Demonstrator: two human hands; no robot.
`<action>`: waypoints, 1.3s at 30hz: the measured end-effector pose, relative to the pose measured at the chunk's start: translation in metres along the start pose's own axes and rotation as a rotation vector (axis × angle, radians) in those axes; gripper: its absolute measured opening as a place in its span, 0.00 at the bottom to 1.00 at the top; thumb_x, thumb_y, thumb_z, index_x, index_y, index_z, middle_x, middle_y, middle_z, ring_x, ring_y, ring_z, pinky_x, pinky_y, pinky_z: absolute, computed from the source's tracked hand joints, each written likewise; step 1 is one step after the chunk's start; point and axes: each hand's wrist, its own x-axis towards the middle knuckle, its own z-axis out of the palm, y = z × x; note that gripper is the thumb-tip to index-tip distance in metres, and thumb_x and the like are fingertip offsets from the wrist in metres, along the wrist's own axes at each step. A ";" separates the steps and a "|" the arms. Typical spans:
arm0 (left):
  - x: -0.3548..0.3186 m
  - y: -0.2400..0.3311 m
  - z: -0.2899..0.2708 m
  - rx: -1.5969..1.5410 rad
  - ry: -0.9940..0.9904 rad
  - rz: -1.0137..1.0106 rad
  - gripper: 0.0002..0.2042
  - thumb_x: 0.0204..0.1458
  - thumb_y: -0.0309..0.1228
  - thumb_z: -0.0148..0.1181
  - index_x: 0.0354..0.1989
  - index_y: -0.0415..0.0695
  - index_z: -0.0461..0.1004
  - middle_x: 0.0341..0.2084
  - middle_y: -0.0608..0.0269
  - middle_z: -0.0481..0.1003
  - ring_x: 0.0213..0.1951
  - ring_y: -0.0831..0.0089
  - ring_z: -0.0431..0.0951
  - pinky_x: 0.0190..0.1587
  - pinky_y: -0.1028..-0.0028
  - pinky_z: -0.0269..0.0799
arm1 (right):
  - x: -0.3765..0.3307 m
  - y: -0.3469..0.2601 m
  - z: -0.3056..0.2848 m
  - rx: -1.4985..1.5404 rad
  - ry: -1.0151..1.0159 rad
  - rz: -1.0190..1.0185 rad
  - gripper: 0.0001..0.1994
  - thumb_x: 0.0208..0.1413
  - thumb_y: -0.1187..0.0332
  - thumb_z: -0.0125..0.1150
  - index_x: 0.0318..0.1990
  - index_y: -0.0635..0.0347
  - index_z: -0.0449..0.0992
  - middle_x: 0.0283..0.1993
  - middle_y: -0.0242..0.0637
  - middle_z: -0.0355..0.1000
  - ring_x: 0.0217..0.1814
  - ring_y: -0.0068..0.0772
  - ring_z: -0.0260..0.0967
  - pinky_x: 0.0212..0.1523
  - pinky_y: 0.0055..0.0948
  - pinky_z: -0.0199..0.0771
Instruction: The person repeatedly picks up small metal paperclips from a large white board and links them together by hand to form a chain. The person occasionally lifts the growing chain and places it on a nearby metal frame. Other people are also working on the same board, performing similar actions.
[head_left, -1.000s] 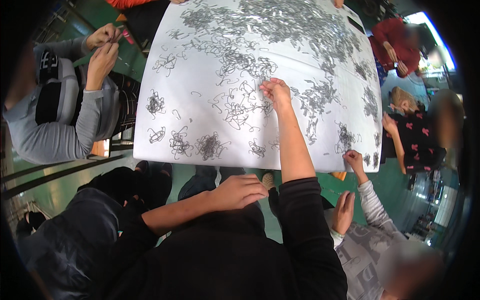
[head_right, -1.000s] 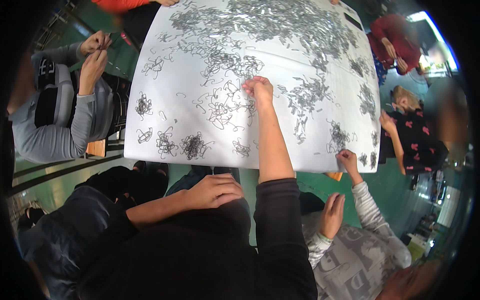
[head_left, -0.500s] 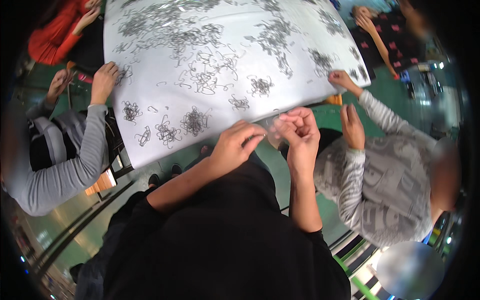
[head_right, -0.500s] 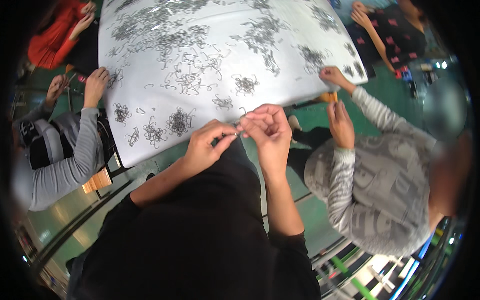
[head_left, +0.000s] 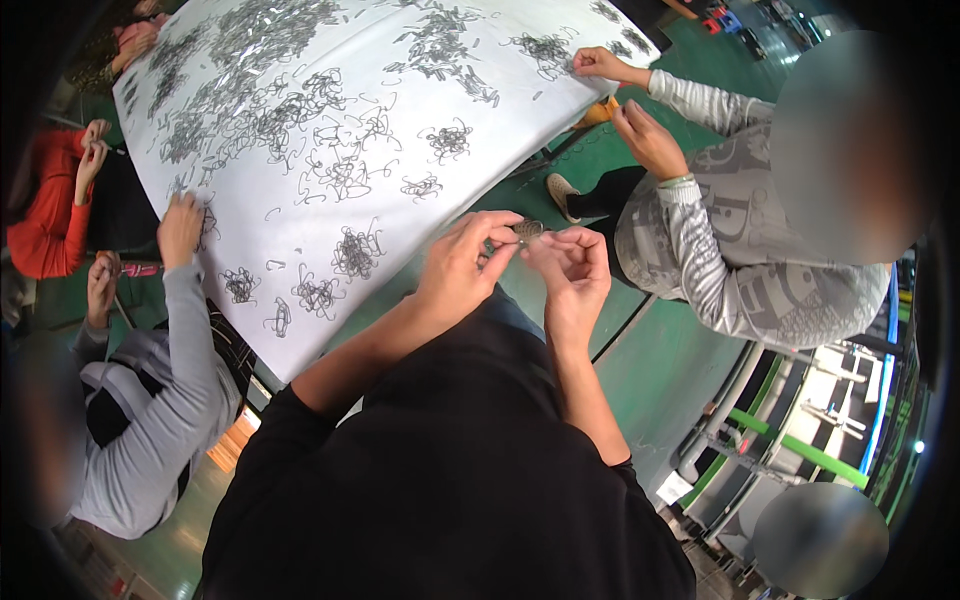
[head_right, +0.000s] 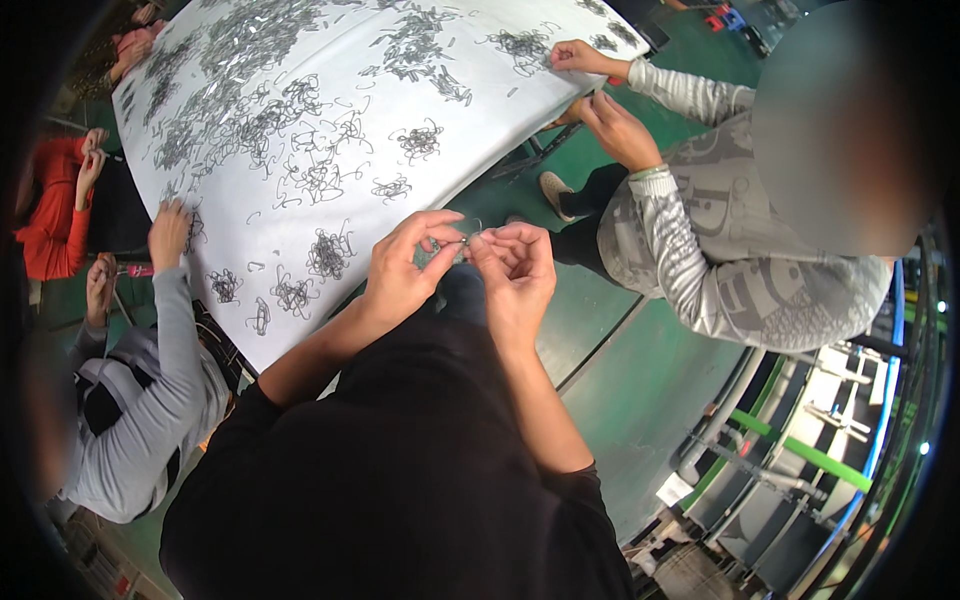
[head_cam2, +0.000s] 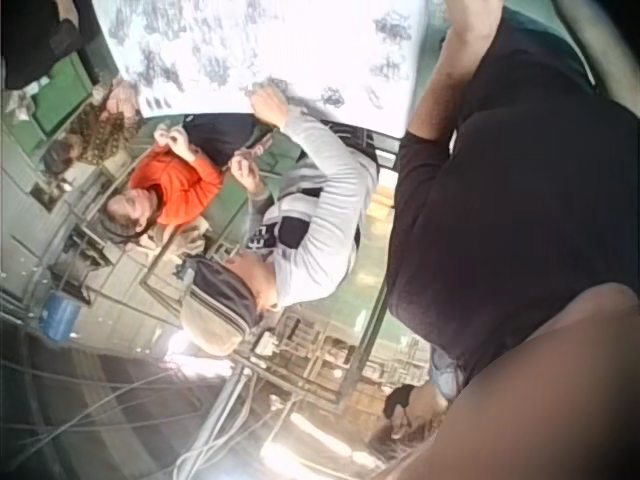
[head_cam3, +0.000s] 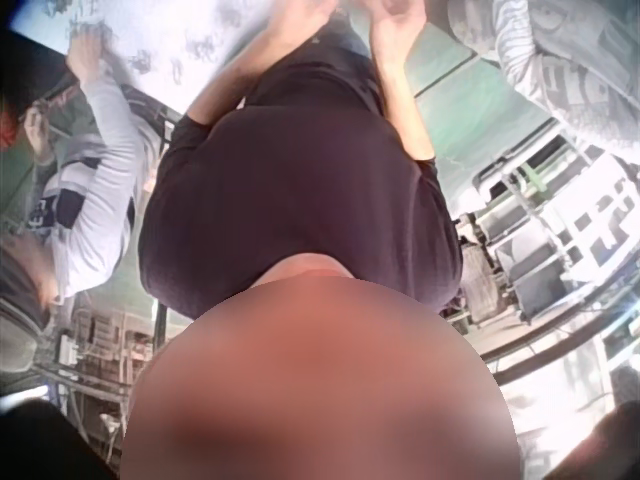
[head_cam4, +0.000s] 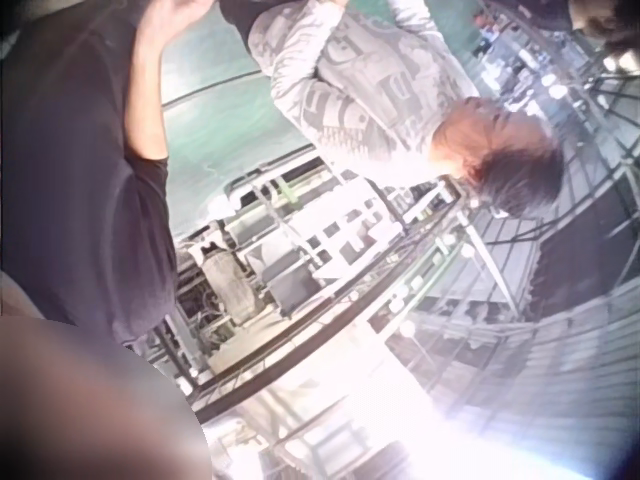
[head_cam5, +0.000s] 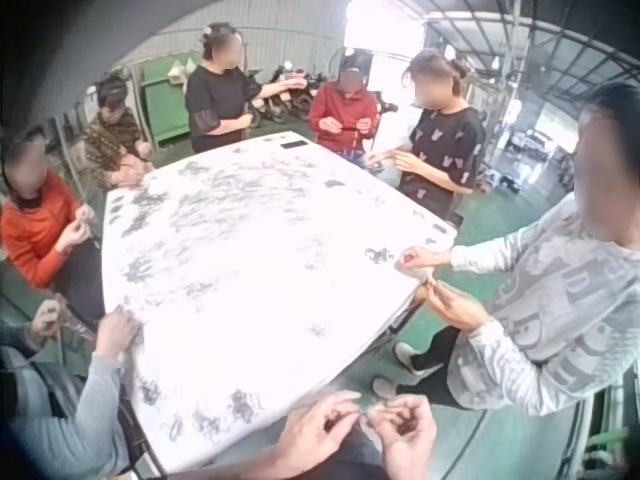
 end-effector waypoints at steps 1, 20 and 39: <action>0.001 0.002 0.002 0.018 -0.017 0.045 0.16 0.47 0.18 0.61 0.47 0.39 0.72 0.31 0.63 0.80 0.32 0.73 0.77 0.35 0.75 0.70 | -0.003 0.000 -0.002 -0.022 0.029 -0.022 0.11 0.52 0.83 0.61 0.40 0.63 0.67 0.35 0.38 0.73 0.34 0.24 0.74 0.37 0.21 0.77; 0.024 0.005 0.050 -0.147 -0.027 0.030 0.18 0.58 0.20 0.51 0.58 0.36 0.63 0.47 0.53 0.73 0.46 0.72 0.74 0.45 0.77 0.71 | -0.083 -0.123 -0.165 -0.343 0.567 -0.546 0.10 0.52 0.83 0.61 0.43 0.70 0.77 0.38 0.40 0.75 0.34 0.27 0.75 0.36 0.21 0.76; 0.007 0.015 0.143 -0.184 -0.094 -0.003 0.14 0.61 0.25 0.50 0.54 0.37 0.68 0.44 0.57 0.75 0.44 0.76 0.74 0.45 0.78 0.68 | -0.157 -0.338 -0.365 -0.759 1.160 -1.074 0.11 0.51 0.81 0.61 0.43 0.71 0.78 0.35 0.42 0.76 0.32 0.29 0.76 0.39 0.23 0.80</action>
